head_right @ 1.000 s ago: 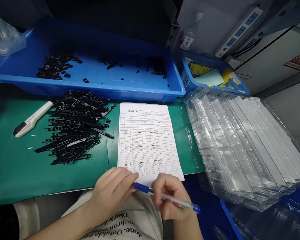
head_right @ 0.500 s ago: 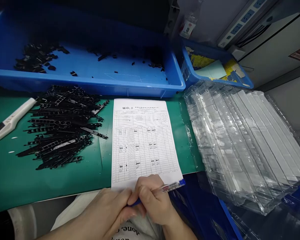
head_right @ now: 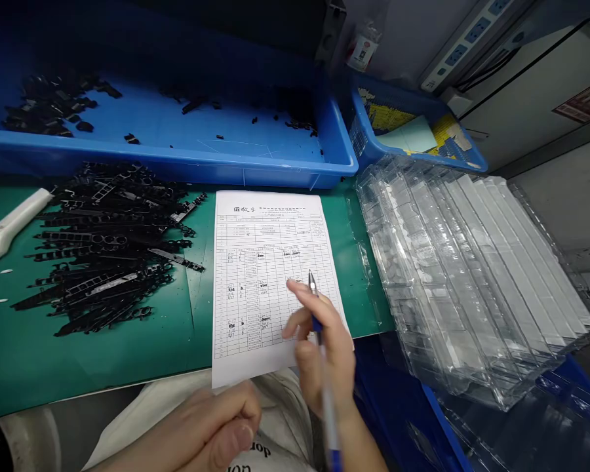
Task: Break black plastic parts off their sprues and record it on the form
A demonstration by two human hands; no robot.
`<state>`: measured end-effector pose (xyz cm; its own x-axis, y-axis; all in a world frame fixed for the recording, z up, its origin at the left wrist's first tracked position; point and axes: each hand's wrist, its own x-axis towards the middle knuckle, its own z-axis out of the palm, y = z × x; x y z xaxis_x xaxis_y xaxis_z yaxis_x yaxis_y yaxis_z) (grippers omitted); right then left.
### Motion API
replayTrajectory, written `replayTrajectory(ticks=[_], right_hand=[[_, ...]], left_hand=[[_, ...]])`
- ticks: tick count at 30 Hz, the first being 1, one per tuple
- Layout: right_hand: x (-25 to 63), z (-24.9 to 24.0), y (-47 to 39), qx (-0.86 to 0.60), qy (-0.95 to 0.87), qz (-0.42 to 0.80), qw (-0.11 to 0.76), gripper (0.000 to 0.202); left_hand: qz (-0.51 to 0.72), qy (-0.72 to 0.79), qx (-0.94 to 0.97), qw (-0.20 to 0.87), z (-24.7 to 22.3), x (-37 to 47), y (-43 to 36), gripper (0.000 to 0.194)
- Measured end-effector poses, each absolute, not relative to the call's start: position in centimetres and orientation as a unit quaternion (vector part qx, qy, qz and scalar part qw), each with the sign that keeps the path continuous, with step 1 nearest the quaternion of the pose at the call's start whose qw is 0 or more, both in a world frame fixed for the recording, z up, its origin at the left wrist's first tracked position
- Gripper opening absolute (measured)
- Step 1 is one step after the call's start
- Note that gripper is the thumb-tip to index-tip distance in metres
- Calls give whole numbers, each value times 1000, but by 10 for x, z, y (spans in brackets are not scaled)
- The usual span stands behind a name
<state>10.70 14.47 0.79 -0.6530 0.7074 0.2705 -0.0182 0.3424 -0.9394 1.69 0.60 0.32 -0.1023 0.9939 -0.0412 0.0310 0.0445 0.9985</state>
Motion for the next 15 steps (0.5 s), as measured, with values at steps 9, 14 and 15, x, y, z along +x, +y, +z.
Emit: replayTrajectory(ticks=[9,14,15], right_hand=[[85,-3,127,-248,-844,265,395,21],[82,-4,124,-277,-830,250,415,22],[83,-5,123,-281,-828,256,413,23]], left_hand=[[427,615,510,424,-2,25,7,47],[422,638,456,455,-3,25,8,36],[427,642,442,458,-3,25,9,35]])
